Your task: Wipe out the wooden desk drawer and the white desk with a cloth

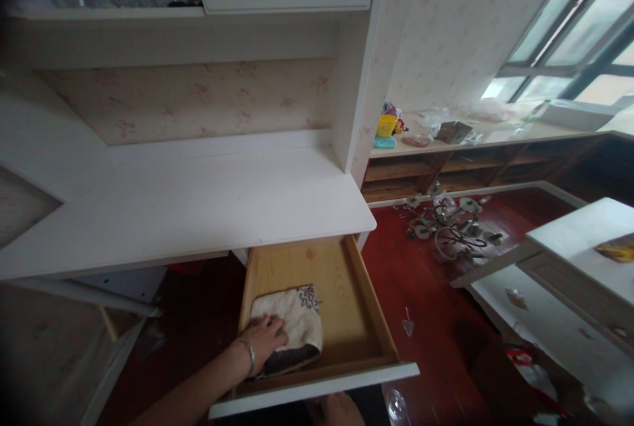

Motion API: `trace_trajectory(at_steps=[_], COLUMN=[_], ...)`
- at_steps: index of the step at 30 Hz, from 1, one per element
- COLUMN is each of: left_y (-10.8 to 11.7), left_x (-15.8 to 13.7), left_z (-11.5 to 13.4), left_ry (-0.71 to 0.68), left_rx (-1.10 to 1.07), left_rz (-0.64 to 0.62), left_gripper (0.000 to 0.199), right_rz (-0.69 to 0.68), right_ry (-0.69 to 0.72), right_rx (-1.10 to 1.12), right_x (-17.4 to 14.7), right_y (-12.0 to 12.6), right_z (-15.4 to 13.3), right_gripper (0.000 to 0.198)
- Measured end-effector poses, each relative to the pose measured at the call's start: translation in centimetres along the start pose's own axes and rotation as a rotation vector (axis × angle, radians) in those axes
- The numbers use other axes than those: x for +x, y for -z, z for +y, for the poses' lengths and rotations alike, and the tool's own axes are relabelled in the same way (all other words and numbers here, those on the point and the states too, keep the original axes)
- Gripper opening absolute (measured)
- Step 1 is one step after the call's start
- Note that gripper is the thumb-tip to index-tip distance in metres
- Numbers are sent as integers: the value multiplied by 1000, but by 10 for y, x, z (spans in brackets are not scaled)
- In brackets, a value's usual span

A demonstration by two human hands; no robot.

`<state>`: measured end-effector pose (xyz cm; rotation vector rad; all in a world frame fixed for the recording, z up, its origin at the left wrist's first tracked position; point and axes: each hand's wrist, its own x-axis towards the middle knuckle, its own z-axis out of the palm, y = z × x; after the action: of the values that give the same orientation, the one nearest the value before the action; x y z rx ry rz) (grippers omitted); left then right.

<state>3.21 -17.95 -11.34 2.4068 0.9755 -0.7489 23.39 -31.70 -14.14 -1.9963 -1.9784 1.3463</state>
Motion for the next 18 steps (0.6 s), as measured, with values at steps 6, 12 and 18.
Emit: trace_trajectory(at_steps=[6,12,18], left_y=[-8,-1,26], left_x=[0,18,55], left_z=[-1,-14,-46], left_ry=[48,112,234], left_rx=[-43,52,65], left_rz=[43,103,149], left_gripper=[67,69,84], right_rz=[3,14,18], right_ry=[-16,-13,-3], right_rx=[-18,7,39], right_x=[-2,-2,-3], right_y=[-1,-1,3], right_z=[-3,-5,-5], right_gripper=[28,26,24])
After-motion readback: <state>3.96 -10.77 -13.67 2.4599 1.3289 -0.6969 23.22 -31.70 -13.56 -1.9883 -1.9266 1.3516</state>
